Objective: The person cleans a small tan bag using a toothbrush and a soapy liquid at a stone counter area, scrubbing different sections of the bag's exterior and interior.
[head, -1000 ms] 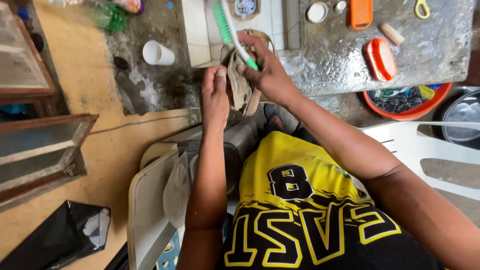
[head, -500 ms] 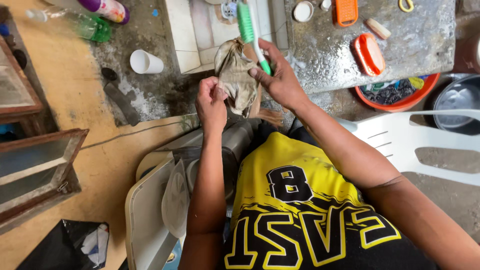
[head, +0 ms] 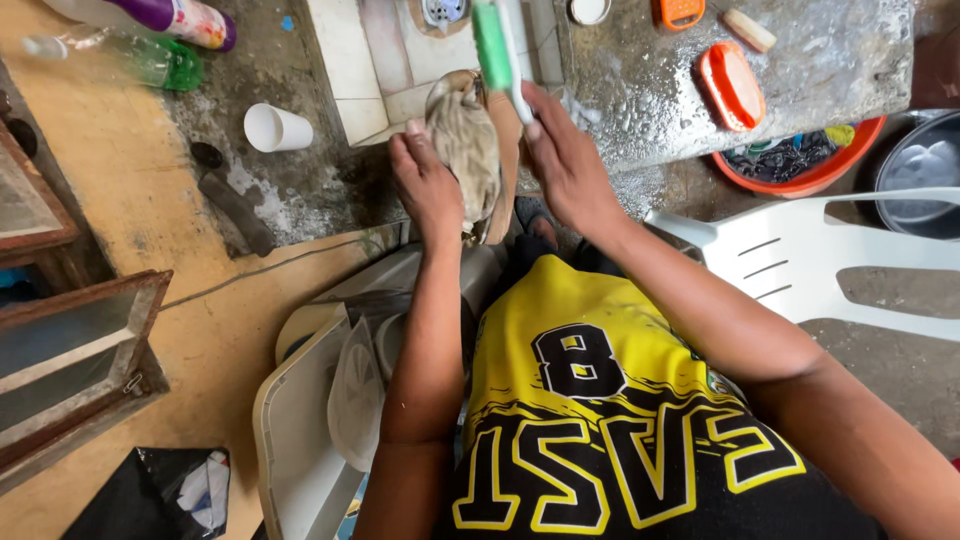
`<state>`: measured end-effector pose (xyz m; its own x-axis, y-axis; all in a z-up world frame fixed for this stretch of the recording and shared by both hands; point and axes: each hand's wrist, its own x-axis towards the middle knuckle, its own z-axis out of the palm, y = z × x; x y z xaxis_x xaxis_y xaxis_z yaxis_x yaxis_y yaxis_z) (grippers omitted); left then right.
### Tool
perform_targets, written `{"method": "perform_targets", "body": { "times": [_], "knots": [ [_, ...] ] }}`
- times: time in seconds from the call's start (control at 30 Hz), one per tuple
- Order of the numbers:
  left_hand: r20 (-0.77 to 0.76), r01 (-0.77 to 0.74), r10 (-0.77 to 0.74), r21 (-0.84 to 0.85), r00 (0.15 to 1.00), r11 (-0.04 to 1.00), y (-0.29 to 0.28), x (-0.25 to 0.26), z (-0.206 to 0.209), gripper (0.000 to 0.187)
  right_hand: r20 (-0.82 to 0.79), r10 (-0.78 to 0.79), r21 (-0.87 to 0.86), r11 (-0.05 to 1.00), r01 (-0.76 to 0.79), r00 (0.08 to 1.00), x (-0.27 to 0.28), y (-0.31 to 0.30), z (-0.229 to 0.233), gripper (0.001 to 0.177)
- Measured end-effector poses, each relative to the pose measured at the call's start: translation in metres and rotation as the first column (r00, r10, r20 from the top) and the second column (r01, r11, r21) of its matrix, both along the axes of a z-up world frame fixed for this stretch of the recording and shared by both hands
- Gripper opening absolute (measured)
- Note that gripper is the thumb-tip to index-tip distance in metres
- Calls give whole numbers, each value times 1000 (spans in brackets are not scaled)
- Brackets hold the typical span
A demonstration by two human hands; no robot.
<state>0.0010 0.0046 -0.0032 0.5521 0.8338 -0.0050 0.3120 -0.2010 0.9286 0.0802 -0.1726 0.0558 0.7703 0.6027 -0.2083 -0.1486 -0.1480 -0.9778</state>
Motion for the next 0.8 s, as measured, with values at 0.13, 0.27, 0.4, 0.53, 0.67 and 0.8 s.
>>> {"method": "perform_targets", "body": {
  "times": [0.13, 0.27, 0.4, 0.53, 0.67, 0.8],
  "knots": [
    [-73, -141, 140, -9, 987, 990, 5, 1, 0, 41, 608, 57, 110, 982, -155, 792, -34, -27, 29, 52],
    [-70, -165, 155, -171, 985, 971, -7, 3, -13, 48, 398, 305, -208, 949, -239, 865, -28, 12, 10, 67],
    [74, -162, 190, -284, 979, 945, -3, 13, -35, 56, 385, 297, -311, 933, -181, 874, -24, 20, 1, 71],
    [213, -104, 214, -434, 953, 895, 23, 21, -40, 59, 438, 387, -306, 913, -270, 811, -40, -9, 8, 75],
    [193, -50, 184, -546, 964, 836, 22, 12, -35, 61, 376, 412, -466, 858, -215, 830, -13, 30, -18, 77],
    [114, -194, 358, -670, 927, 716, 41, 19, -24, 61, 542, 386, -339, 913, -226, 747, -43, 10, -4, 86]
  ]
}}
